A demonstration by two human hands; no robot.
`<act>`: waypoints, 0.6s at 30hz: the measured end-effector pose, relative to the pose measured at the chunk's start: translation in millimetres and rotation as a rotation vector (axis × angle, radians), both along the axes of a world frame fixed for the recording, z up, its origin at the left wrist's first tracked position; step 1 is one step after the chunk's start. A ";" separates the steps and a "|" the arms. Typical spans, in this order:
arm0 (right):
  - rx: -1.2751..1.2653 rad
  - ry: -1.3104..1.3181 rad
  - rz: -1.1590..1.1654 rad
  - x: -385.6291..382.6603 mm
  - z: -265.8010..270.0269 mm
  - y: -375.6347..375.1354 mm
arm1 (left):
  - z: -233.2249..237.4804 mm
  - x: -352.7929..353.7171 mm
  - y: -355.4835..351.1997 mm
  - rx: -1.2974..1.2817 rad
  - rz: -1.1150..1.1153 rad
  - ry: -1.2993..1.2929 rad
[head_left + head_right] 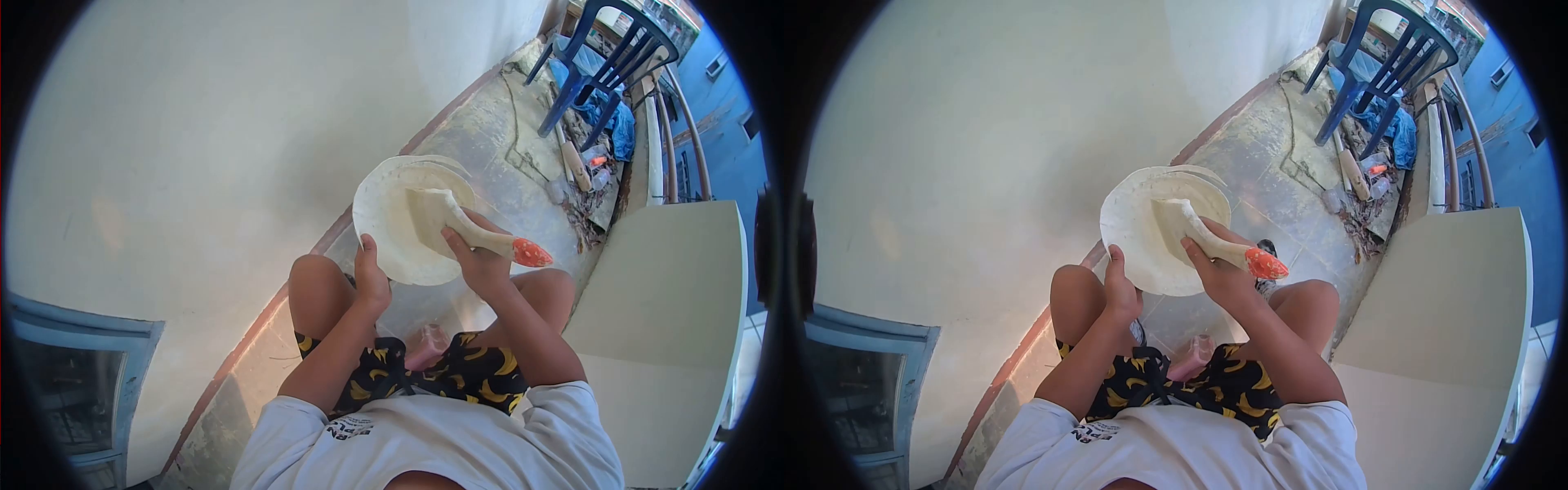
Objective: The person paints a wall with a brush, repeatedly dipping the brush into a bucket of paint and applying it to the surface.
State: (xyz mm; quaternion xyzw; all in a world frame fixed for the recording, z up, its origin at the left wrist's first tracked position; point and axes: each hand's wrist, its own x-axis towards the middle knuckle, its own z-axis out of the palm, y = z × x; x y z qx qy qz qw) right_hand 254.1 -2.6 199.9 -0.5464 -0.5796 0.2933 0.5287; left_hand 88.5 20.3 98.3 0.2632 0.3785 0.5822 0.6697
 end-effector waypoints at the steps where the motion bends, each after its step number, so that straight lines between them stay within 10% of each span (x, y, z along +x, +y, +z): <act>1: -0.003 0.007 -0.002 7.4 7.4 13.3 | -2.5 7.3 11.9 -0.036 -0.004 0.002; 18: 0.110 -0.258 0.050 68.2 28.4 81.2 | 0.2 79.6 61.0 0.019 0.106 -0.132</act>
